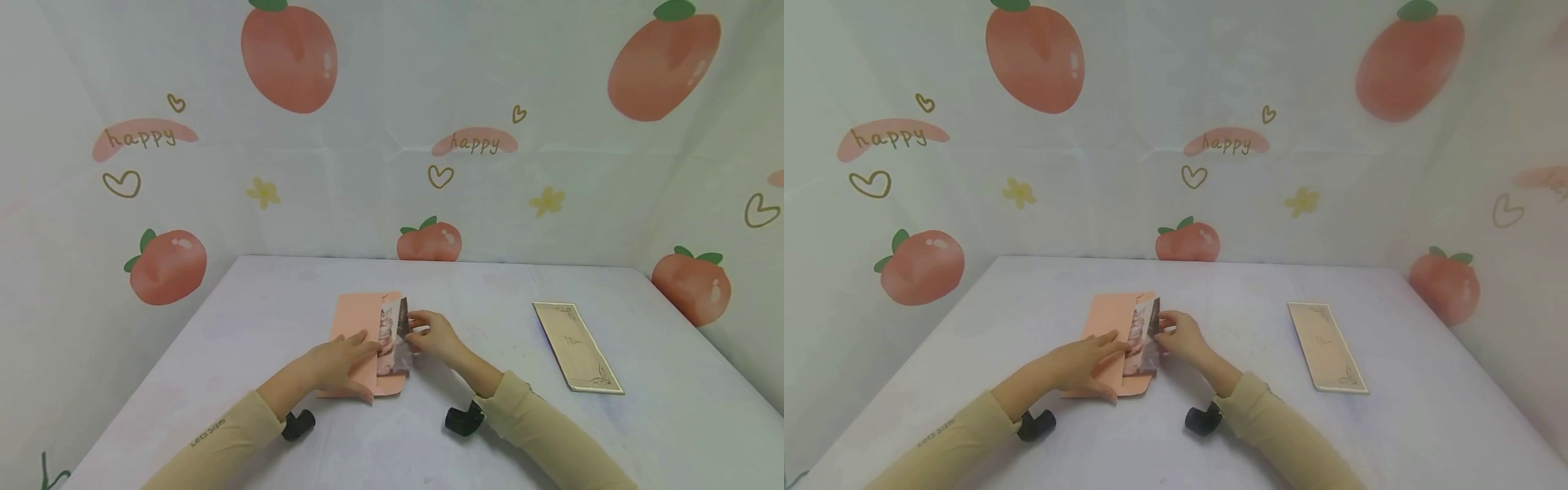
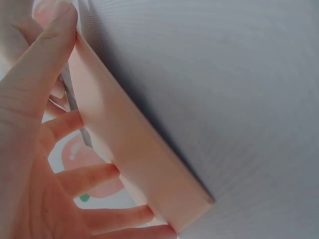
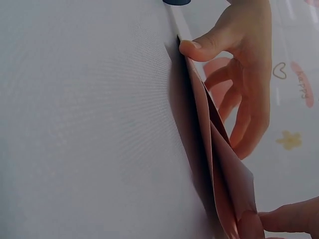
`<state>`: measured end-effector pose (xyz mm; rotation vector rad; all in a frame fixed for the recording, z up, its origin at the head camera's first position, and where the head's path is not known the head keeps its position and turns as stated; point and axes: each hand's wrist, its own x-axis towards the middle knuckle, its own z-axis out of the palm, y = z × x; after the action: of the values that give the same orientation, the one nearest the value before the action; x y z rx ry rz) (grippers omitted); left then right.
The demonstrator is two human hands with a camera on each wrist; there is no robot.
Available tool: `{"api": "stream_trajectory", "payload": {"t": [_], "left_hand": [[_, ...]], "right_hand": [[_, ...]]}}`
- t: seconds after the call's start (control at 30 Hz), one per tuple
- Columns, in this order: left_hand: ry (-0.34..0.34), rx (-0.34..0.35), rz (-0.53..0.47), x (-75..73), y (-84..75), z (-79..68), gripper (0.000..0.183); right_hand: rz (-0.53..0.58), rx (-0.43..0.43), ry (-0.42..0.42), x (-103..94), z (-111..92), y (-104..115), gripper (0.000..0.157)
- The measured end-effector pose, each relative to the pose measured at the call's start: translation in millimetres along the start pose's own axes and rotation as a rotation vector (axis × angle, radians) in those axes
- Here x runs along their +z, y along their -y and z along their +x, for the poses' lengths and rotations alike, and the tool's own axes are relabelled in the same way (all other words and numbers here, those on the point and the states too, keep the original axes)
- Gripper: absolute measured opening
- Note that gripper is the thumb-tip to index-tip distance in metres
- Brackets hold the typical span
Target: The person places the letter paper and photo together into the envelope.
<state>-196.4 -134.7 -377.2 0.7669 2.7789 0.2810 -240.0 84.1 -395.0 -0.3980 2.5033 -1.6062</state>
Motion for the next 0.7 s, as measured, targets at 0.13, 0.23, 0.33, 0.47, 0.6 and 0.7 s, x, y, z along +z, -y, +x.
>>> {"api": "stream_trajectory", "payload": {"t": [0.13,0.23,0.33,0.47,0.6,0.7], "left_hand": [[0.003,-0.002,-0.01,-0.3,-0.1,0.1,0.087],[0.003,-0.002,-0.01,-0.4,-0.3,0.0,0.088],[0.004,-0.006,-0.011,-0.5,-0.6,-0.5,0.088],[0.007,-0.011,0.002,-0.5,-0.9,-0.8,0.087],[0.008,-0.003,0.02,-0.5,-1.1,-0.4,0.087],[0.004,0.004,0.027,-0.6,-1.0,0.2,0.087]], "right_hand": [[0.008,0.009,-0.005,1.6,1.5,-1.3,0.045],[0.021,0.018,-0.01,3.2,2.0,-1.0,0.044],[0.03,0.023,-0.015,4.6,2.3,-0.9,0.042],[0.023,0.028,-0.026,7.0,3.1,-0.6,0.039],[0.009,0.039,-0.034,9.4,4.3,0.5,0.039],[-0.002,0.038,-0.034,10.7,5.0,0.9,0.039]]}}
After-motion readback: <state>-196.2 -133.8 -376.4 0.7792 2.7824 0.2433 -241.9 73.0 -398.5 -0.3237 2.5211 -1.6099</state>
